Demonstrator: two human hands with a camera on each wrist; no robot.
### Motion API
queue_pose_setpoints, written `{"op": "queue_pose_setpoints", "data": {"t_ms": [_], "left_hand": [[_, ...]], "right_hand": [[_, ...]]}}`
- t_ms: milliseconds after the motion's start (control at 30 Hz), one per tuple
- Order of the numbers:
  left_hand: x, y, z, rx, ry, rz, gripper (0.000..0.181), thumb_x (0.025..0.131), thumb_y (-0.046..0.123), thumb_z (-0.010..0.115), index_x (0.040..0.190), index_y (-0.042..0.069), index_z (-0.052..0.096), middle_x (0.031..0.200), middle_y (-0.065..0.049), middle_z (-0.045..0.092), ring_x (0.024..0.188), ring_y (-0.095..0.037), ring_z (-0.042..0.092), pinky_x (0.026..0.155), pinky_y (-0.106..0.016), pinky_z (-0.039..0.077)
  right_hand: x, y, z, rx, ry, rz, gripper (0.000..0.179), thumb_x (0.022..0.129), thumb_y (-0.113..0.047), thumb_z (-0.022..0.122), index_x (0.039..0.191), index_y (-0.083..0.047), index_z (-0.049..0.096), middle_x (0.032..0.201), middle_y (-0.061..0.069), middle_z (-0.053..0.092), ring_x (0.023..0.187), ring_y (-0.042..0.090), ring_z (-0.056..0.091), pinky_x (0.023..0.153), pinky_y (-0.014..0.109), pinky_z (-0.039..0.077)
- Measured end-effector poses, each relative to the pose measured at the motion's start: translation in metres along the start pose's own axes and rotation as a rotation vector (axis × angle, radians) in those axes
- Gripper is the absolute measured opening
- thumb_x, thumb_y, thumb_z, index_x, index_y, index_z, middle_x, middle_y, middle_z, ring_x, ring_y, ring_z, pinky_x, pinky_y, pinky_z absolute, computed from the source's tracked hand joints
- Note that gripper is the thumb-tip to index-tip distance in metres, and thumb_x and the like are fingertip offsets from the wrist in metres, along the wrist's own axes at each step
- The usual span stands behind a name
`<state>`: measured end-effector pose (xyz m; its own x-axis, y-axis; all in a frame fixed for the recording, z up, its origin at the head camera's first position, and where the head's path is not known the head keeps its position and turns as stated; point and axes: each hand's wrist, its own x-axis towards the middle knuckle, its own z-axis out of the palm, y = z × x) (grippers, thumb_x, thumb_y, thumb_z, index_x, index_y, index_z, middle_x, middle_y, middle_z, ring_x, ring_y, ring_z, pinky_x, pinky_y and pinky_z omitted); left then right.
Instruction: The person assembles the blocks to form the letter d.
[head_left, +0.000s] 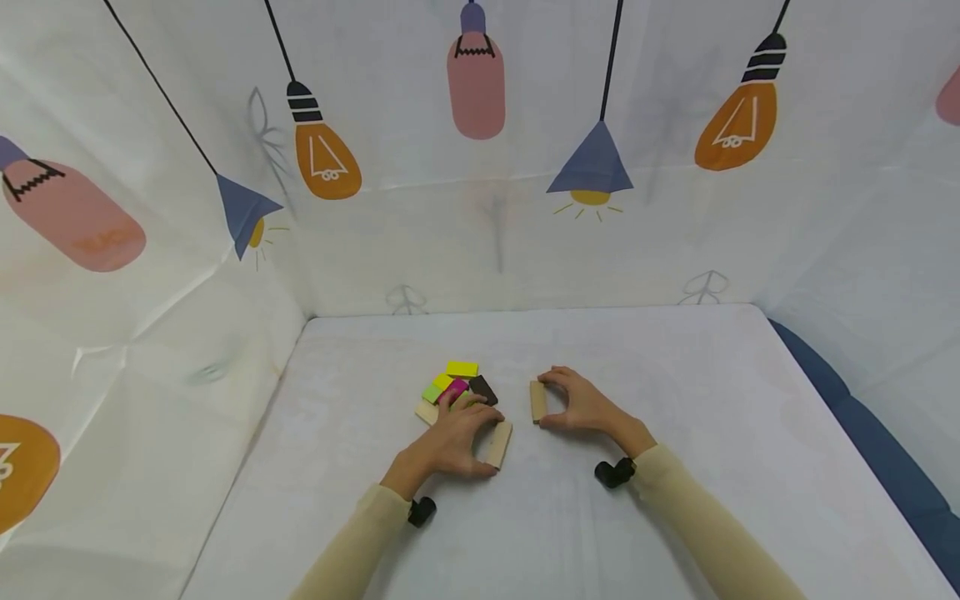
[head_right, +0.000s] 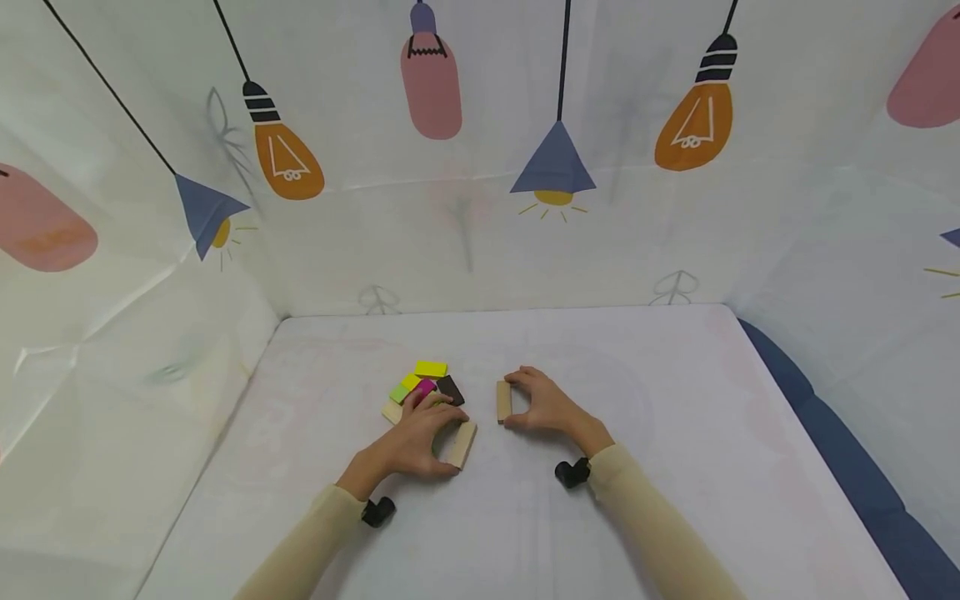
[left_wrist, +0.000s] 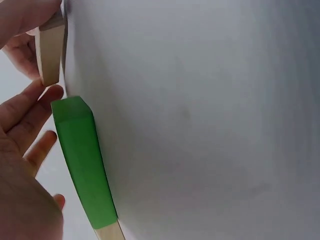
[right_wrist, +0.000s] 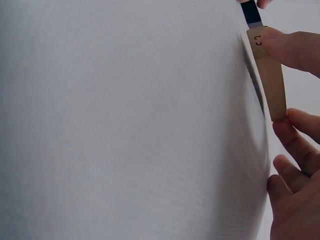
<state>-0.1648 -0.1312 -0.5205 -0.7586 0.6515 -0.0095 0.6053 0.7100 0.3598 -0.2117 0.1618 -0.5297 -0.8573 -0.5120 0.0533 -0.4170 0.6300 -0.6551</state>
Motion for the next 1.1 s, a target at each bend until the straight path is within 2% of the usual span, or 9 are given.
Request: {"op": "queue_pose_setpoints", "data": {"t_ms": [267,467,567,833,967,1100], "left_hand": [[0.002,0.012,0.002,-0.095,0.066,0.019,0.071,0.077,0.049,0.081,0.139,0.021,0.059,0.133,0.006,0.064,0.133,-0.021,0.05,0.116,-0.062,0.025],[0.005,0.02,0.002,-0.17,0.09,0.017,0.071,0.079,0.044,0.08,0.141,0.02,0.057,0.138,0.004,0.061,0.127,-0.016,0.051,0.111,-0.044,0.045],[0.008,0.024,0.002,-0.198,0.098,0.006,0.071,0.08,0.042,0.08,0.143,0.022,0.056,0.14,0.004,0.059,0.127,-0.015,0.051,0.108,-0.038,0.049],[0.022,0.04,0.007,-0.285,0.096,-0.028,0.07,0.082,0.043,0.081,0.143,0.023,0.055,0.143,0.002,0.057,0.118,-0.015,0.057,0.1,-0.031,0.054],[0.028,0.048,0.011,-0.287,0.093,-0.026,0.07,0.082,0.045,0.081,0.143,0.023,0.054,0.144,0.003,0.057,0.118,-0.015,0.059,0.1,-0.03,0.054],[0.034,0.055,0.013,-0.259,0.089,-0.038,0.072,0.082,0.048,0.081,0.144,0.024,0.054,0.145,0.004,0.057,0.124,-0.015,0.058,0.105,-0.033,0.052]], "right_hand": [[-0.005,0.001,-0.011,-0.001,0.048,0.01,0.074,0.077,-0.034,0.087,0.139,-0.002,0.061,0.145,0.027,0.053,0.139,0.051,0.046,0.109,0.068,0.04],[-0.007,0.009,-0.018,-0.041,0.092,-0.007,0.073,0.078,-0.036,0.088,0.138,-0.004,0.062,0.136,0.021,0.059,0.129,0.044,0.056,0.105,0.063,0.047],[-0.01,0.01,-0.023,-0.031,0.115,-0.01,0.071,0.078,-0.035,0.089,0.137,-0.004,0.063,0.133,0.02,0.061,0.126,0.041,0.058,0.103,0.061,0.049],[-0.017,0.014,-0.036,-0.029,0.151,0.025,0.071,0.078,-0.034,0.089,0.137,-0.004,0.063,0.136,0.019,0.061,0.127,0.042,0.057,0.103,0.063,0.048],[-0.021,0.015,-0.041,-0.003,0.151,0.05,0.072,0.078,-0.036,0.089,0.138,-0.005,0.062,0.138,0.019,0.059,0.128,0.045,0.057,0.103,0.064,0.048],[-0.023,0.017,-0.045,0.05,0.151,0.052,0.073,0.078,-0.032,0.089,0.138,-0.003,0.06,0.137,0.019,0.058,0.129,0.045,0.056,0.105,0.061,0.048]]}}
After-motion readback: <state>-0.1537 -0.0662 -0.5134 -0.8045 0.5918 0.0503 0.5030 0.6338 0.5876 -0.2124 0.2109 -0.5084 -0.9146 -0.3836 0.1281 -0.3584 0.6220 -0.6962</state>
